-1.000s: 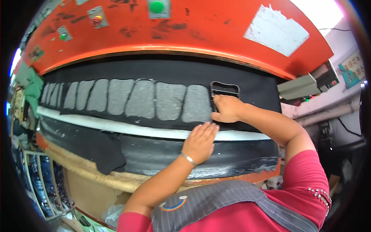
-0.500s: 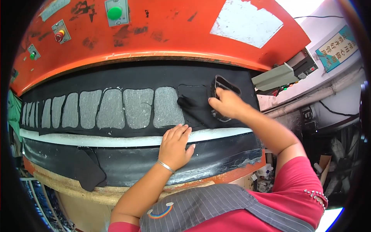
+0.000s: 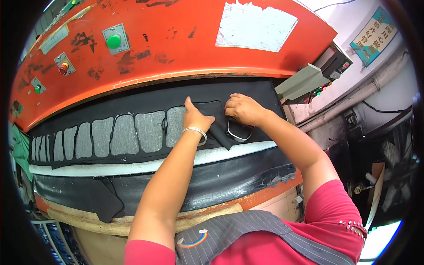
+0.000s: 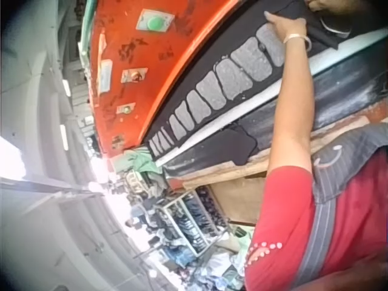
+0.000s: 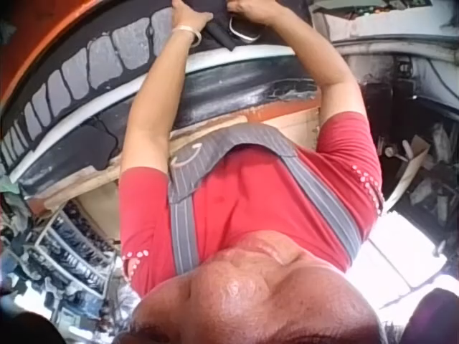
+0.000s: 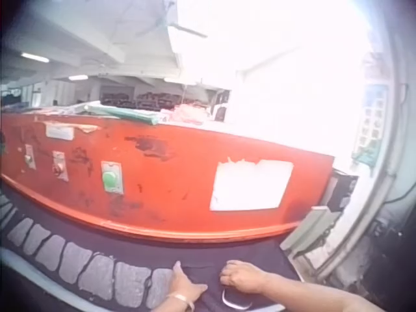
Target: Using a hydraulic cutting press and metal dies to cut shoe components from material, then bagging and labeling the parts.
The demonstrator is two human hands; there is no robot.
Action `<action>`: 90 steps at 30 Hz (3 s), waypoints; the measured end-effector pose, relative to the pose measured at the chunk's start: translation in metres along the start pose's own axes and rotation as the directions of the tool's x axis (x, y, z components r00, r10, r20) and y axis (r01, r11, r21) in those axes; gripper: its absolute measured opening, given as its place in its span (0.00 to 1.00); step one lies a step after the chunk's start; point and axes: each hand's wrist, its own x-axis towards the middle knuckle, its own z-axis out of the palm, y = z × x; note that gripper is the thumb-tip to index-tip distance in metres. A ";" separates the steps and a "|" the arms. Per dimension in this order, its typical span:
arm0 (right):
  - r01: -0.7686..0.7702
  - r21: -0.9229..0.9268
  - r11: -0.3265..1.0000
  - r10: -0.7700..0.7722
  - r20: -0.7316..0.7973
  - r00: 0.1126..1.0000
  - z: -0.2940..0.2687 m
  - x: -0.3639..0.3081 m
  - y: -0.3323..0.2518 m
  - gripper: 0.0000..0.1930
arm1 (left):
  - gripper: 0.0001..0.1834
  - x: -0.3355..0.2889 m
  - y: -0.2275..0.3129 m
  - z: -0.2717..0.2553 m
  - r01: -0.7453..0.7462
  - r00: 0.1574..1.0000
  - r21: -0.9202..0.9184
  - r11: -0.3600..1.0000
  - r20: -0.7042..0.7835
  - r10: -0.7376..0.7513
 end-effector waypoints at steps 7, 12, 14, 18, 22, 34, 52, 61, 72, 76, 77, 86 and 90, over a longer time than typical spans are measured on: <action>-0.467 0.034 0.884 0.465 -0.184 0.866 -0.054 -0.038 0.012 0.04 | 0.42 0.001 -0.039 -0.002 -0.316 0.949 -0.155 0.936 -0.072 0.308; -0.859 0.369 0.355 0.871 0.204 0.447 -0.039 -0.048 0.020 0.11 | 0.21 -0.020 -0.044 -0.002 -0.271 0.952 -0.009 0.963 0.143 0.269; -0.903 0.327 0.279 0.888 0.269 0.372 -0.025 -0.038 0.016 0.15 | 0.15 -0.043 -0.061 0.010 -0.563 0.778 0.258 0.785 -0.155 0.608; -0.929 0.314 0.197 0.880 0.362 0.309 -0.001 -0.033 0.010 0.14 | 0.10 -0.115 -0.073 -0.025 -0.427 0.889 -0.404 0.809 -0.026 0.457; -0.912 0.312 0.267 0.897 0.266 0.353 0.006 -0.052 0.005 0.15 | 0.08 -0.161 -0.101 -0.101 -0.397 0.896 -0.237 0.887 -0.308 0.319; -0.615 0.509 0.603 0.666 0.103 0.738 0.019 -0.096 -0.026 0.30 | 0.35 -0.193 -0.347 -0.282 0.421 0.618 0.086 0.903 -0.756 -0.216; -0.671 0.431 0.603 0.627 0.263 0.733 0.004 -0.064 0.014 0.34 | 0.37 -0.159 -0.262 -0.297 0.394 0.507 0.196 0.898 -0.862 -0.034; -0.351 0.633 0.690 0.537 -0.121 0.835 -0.060 0.151 -0.064 0.32 | 0.41 0.015 -0.282 -0.450 -0.027 0.551 0.052 0.998 -0.832 0.058; -0.138 0.529 0.838 0.406 -0.433 0.805 -0.080 0.295 -0.093 0.15 | 0.31 0.051 -0.284 -0.585 -0.099 0.622 0.129 0.987 -0.766 0.163; -0.351 0.636 0.688 0.386 0.089 0.918 -0.043 0.202 -0.105 0.18 | 0.25 0.026 -0.259 -0.419 -0.255 0.818 0.249 0.934 -0.459 0.345; -0.441 0.616 0.653 0.357 0.264 0.896 -0.040 0.176 -0.110 0.20 | 0.18 0.004 -0.222 -0.357 -0.260 0.871 0.102 0.960 -0.404 0.279; -0.410 0.568 0.714 0.240 0.351 0.905 -0.025 0.047 -0.178 0.24 | 0.08 -0.125 -0.107 -0.133 -0.477 0.875 0.327 0.816 0.090 0.476; -0.448 0.520 0.727 0.347 0.285 0.894 -0.020 0.040 -0.190 0.19 | 0.09 -0.130 -0.108 -0.118 -0.404 0.907 0.329 0.854 0.022 0.421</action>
